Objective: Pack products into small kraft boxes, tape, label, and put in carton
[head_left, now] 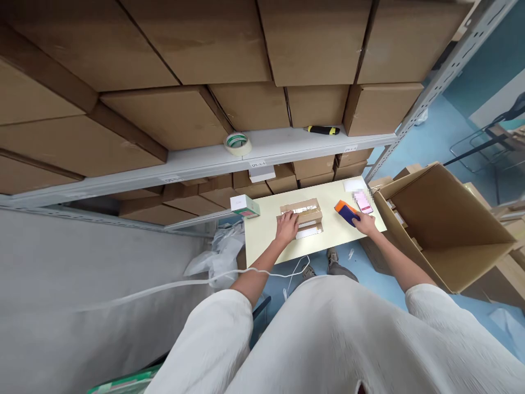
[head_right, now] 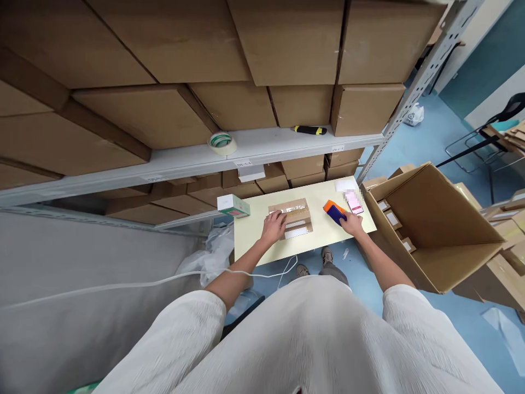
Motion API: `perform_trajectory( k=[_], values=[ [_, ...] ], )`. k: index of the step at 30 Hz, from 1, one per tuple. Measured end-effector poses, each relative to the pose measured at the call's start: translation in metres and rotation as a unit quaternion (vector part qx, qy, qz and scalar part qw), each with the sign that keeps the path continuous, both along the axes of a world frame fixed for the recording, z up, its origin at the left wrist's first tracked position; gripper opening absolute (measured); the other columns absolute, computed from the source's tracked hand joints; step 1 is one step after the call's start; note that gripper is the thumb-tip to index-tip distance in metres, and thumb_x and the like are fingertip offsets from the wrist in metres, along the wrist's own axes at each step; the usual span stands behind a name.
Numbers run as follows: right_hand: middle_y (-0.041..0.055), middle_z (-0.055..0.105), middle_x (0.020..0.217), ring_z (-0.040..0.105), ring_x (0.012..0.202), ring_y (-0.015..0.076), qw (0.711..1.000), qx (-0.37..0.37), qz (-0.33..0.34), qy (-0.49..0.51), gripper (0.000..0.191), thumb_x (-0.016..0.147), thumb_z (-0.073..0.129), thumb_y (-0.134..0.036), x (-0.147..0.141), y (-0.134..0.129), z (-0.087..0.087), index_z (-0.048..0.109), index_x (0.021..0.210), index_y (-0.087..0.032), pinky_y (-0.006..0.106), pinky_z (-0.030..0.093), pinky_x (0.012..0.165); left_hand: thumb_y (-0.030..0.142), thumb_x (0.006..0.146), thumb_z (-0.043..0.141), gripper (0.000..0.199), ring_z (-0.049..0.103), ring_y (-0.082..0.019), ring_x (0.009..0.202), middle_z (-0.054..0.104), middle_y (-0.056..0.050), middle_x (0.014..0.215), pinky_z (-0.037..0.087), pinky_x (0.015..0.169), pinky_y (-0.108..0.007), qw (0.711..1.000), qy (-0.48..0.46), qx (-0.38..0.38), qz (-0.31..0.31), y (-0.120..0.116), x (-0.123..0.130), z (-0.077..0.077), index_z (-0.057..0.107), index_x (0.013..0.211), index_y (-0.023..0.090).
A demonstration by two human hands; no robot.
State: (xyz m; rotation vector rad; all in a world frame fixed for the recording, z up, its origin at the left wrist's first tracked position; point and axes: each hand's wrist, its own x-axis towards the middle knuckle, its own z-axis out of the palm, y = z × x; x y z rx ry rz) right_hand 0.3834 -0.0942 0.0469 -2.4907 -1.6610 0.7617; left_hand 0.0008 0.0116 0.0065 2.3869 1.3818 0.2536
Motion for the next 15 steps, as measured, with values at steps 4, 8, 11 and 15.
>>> perform_trajectory(
  k=[4, 8, 11, 15],
  values=[
    [0.0086, 0.078, 0.118, 0.069, 0.111, 0.0305, 0.978, 0.046, 0.030, 0.202, 0.038, 0.096, 0.059, -0.040, 0.000, 0.033, 0.036, 0.074, 0.126, -0.022, 0.041, 0.052, 0.098, 0.022, 0.102, 0.049, 0.049, 0.049, -0.036, 0.148, 0.058, -0.015, 0.158, 0.038, 0.122, -0.054, 1.000, -0.021, -0.004, 0.000, -0.001, -0.002, -0.003, 0.063, 0.148, 0.025],
    [0.0075, 0.078, 0.119, 0.070, 0.110, 0.0276, 0.933, 0.014, 0.082, 0.351, 0.039, 0.094, 0.070, -0.044, -0.015, 0.071, 0.069, 0.075, 0.126, -0.022, 0.039, 0.056, 0.099, 0.015, 0.099, 0.047, 0.054, 0.048, -0.035, 0.150, 0.057, -0.015, 0.160, 0.033, 0.125, -0.057, 0.999, -0.039, -0.007, 0.002, -0.001, -0.004, -0.007, 0.063, 0.150, 0.024],
    [0.0084, 0.079, 0.117, 0.072, 0.105, 0.0261, 0.908, -0.057, 0.103, 0.403, 0.043, 0.090, 0.078, -0.045, -0.036, 0.100, 0.086, 0.076, 0.126, -0.023, 0.038, 0.059, 0.095, 0.011, 0.096, 0.048, 0.058, 0.047, -0.036, 0.153, 0.055, -0.015, 0.163, 0.037, 0.123, -0.059, 0.998, -0.058, -0.028, 0.007, 0.003, -0.007, -0.010, 0.064, 0.150, 0.023],
    [0.0095, 0.078, 0.122, 0.073, 0.106, 0.0258, 0.893, -0.117, 0.133, 0.414, 0.042, 0.085, 0.084, -0.044, -0.069, 0.136, 0.088, 0.078, 0.121, -0.023, 0.037, 0.061, 0.094, 0.009, 0.092, 0.053, 0.060, 0.050, -0.033, 0.151, 0.059, -0.012, 0.160, 0.043, 0.124, -0.054, 0.993, -0.107, -0.043, -0.015, 0.013, -0.016, -0.011, 0.067, 0.148, 0.024]
  ],
)
